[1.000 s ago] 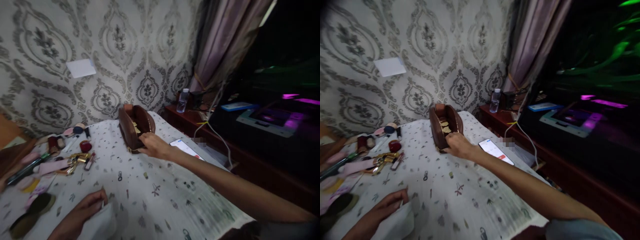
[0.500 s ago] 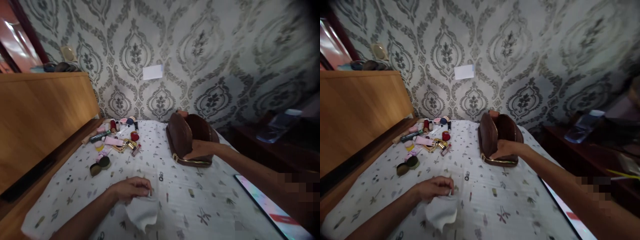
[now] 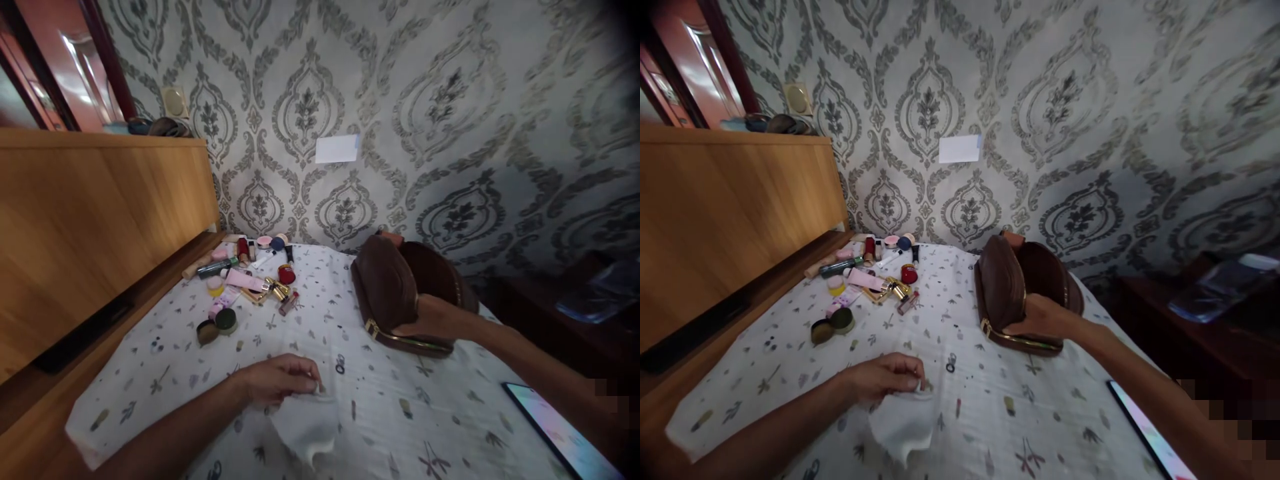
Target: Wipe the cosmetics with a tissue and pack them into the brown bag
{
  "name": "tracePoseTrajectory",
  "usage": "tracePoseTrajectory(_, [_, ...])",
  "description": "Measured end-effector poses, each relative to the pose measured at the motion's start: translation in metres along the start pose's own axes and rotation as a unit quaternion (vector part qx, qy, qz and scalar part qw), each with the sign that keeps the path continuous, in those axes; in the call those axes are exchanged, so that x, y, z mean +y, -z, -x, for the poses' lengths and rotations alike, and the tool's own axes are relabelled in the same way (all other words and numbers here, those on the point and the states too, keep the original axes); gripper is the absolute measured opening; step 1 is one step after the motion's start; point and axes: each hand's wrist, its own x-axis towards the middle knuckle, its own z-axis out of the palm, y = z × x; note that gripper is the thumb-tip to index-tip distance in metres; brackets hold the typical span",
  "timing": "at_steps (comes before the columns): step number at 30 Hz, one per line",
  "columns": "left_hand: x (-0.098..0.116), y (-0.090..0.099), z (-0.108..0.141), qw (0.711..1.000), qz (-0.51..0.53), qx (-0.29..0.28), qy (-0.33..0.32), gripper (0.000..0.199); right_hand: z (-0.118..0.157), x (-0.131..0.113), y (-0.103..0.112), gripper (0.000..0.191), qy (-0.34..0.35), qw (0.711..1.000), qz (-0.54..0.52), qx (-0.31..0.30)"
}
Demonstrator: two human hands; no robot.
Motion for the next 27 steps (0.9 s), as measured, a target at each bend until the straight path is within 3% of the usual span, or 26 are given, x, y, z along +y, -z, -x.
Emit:
tracePoseTrajectory(3, [0.014,0.0,0.005,1.0,-0.019,-0.001,-0.015,0.058,0.002,0.001,0.0,0.029,0.011,0.996,0.026,-0.089])
tracePoseTrajectory(8, [0.043,0.013,0.019,0.996,-0.071,0.015,-0.055,0.056,0.002,0.014,0.01,0.027,-0.004,0.992,-0.048,-0.114])
tracePoseTrajectory(11, [0.059,0.038,0.025,0.986,-0.132,0.061,-0.082,0.053,0.01,0.021,0.019,0.033,-0.007,0.994,-0.059,-0.093])
tracePoseTrajectory(13, [0.073,0.064,0.022,0.966,-0.196,0.124,-0.11,0.049,0.022,0.02,0.022,0.033,-0.026,0.999,-0.013,-0.026])
tracePoseTrajectory(15, [0.094,0.095,0.014,0.922,-0.278,0.235,-0.135,0.041,0.037,0.011,0.021,0.035,-0.032,0.994,0.045,0.096])
tracePoseTrajectory(16, [0.106,0.112,0.007,0.882,-0.322,0.314,-0.142,0.038,0.045,0.004,0.018,0.039,-0.023,0.982,0.072,0.174])
tracePoseTrajectory(17, [0.12,0.13,-0.001,0.859,-0.336,0.357,-0.149,0.034,0.053,-0.005,0.014,0.042,-0.013,0.963,0.094,0.254])
tracePoseTrajectory(19, [0.15,0.165,-0.019,0.818,-0.358,0.421,-0.158,0.03,0.068,-0.027,-0.002,0.038,0.025,0.932,0.085,0.353])
tracePoseTrajectory(21, [0.177,0.196,-0.04,0.769,-0.391,0.482,-0.154,0.034,0.08,-0.05,-0.027,0.025,0.088,0.93,0.03,0.357])
tracePoseTrajectory(23, [0.197,0.221,-0.064,0.726,-0.435,0.515,-0.138,0.036,0.087,-0.071,-0.057,0.019,0.143,0.935,-0.029,0.323])
tracePoseTrajectory(27, [0.203,0.254,-0.116,0.666,-0.546,0.5,-0.092,0.031,0.089,-0.093,-0.109,0.026,0.232,0.934,-0.092,0.255])
